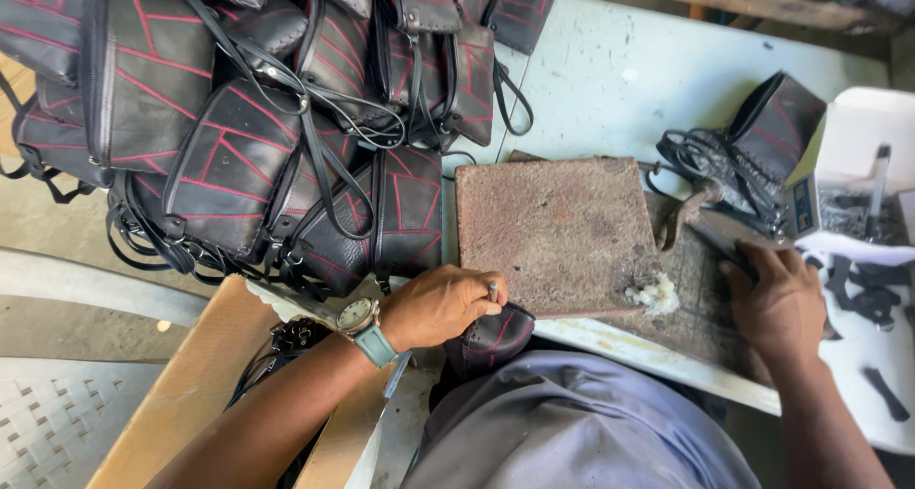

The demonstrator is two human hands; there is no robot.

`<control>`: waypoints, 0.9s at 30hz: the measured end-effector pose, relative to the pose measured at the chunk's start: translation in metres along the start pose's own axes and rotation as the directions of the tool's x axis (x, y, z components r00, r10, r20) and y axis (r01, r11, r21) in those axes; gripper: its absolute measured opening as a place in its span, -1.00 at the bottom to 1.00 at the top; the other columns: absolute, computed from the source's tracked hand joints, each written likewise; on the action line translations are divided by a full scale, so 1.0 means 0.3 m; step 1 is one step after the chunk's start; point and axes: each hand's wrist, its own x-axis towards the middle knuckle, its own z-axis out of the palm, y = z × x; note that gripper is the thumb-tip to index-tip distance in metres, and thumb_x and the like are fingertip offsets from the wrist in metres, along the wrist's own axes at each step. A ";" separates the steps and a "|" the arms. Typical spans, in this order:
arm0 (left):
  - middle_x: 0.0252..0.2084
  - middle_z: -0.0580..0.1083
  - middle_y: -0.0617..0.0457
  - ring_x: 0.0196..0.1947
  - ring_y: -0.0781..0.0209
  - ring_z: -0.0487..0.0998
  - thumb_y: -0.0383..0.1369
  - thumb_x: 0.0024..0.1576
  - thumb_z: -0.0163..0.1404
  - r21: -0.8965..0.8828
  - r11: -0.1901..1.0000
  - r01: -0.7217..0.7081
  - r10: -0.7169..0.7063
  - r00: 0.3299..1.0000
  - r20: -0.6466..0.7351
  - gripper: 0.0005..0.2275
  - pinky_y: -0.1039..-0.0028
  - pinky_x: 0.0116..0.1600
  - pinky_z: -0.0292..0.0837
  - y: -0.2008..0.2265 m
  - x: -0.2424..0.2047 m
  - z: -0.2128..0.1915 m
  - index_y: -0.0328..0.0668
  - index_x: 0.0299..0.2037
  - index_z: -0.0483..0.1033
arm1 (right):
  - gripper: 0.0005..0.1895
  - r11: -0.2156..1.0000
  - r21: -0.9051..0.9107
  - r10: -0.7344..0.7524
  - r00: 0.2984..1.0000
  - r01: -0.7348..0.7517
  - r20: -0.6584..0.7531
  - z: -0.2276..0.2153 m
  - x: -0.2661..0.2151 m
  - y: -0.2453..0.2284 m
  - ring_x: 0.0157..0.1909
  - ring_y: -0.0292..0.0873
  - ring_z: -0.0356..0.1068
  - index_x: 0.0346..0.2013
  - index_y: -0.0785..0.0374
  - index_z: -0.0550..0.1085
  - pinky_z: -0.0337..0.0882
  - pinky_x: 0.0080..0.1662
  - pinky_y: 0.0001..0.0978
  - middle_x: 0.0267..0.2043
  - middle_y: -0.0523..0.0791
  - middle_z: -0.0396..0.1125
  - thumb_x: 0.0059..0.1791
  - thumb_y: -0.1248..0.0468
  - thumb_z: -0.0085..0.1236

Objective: The person repairs a black and red patterned purse by hammering a metal rivet into the strap attachment point. They then attach a black strap to the purse using a metal clasp and inspect the finished product.

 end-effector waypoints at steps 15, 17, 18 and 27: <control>-0.27 0.56 -0.04 -0.20 -0.08 0.60 -0.31 0.25 -0.06 0.054 0.998 -0.027 0.028 1.000 -0.015 -0.89 0.18 -0.10 0.44 -0.030 -0.016 0.027 -0.14 -0.18 0.44 | -0.79 0.428 0.885 0.173 0.945 0.182 -0.278 -0.456 0.165 -0.391 -0.51 -0.34 0.30 -0.03 0.29 0.28 0.30 -0.44 -0.47 -0.48 -0.16 0.29 0.26 0.24 0.10; -0.28 0.56 -0.05 -0.22 -0.09 0.60 -0.30 0.25 -0.05 0.077 0.997 -0.021 0.022 1.000 -0.020 -0.89 0.16 -0.11 0.45 -0.030 -0.013 0.028 -0.13 -0.19 0.47 | -0.72 0.831 0.503 -0.063 0.939 0.237 -0.338 -0.452 0.157 -0.484 -0.45 -0.13 0.36 0.02 0.27 0.32 0.33 -0.44 -0.28 -0.42 -0.05 0.35 0.12 0.22 0.16; -0.28 0.55 -0.07 -0.22 -0.11 0.59 -0.30 0.25 -0.04 0.111 0.993 -0.033 0.036 0.999 -0.025 -0.89 0.15 -0.11 0.44 -0.030 -0.010 0.028 -0.12 -0.20 0.48 | -0.69 0.936 0.094 -0.301 0.909 0.340 -0.287 -0.423 0.148 -0.532 -0.39 0.02 0.40 -0.01 0.22 0.39 0.36 -0.40 -0.14 -0.37 0.04 0.39 0.02 0.21 0.22; -0.32 0.52 -0.08 -0.22 -0.13 0.58 -0.33 0.24 -0.06 0.173 0.982 -0.070 0.074 0.997 -0.018 -0.91 0.10 -0.11 0.42 -0.037 -0.013 0.047 -0.15 -0.19 0.43 | -0.80 0.998 0.011 -0.055 0.997 0.054 0.054 -0.411 0.167 -0.361 -0.39 -0.05 0.47 -0.11 0.00 0.46 0.42 -0.35 -0.18 -0.39 -0.11 0.47 -0.01 0.11 0.14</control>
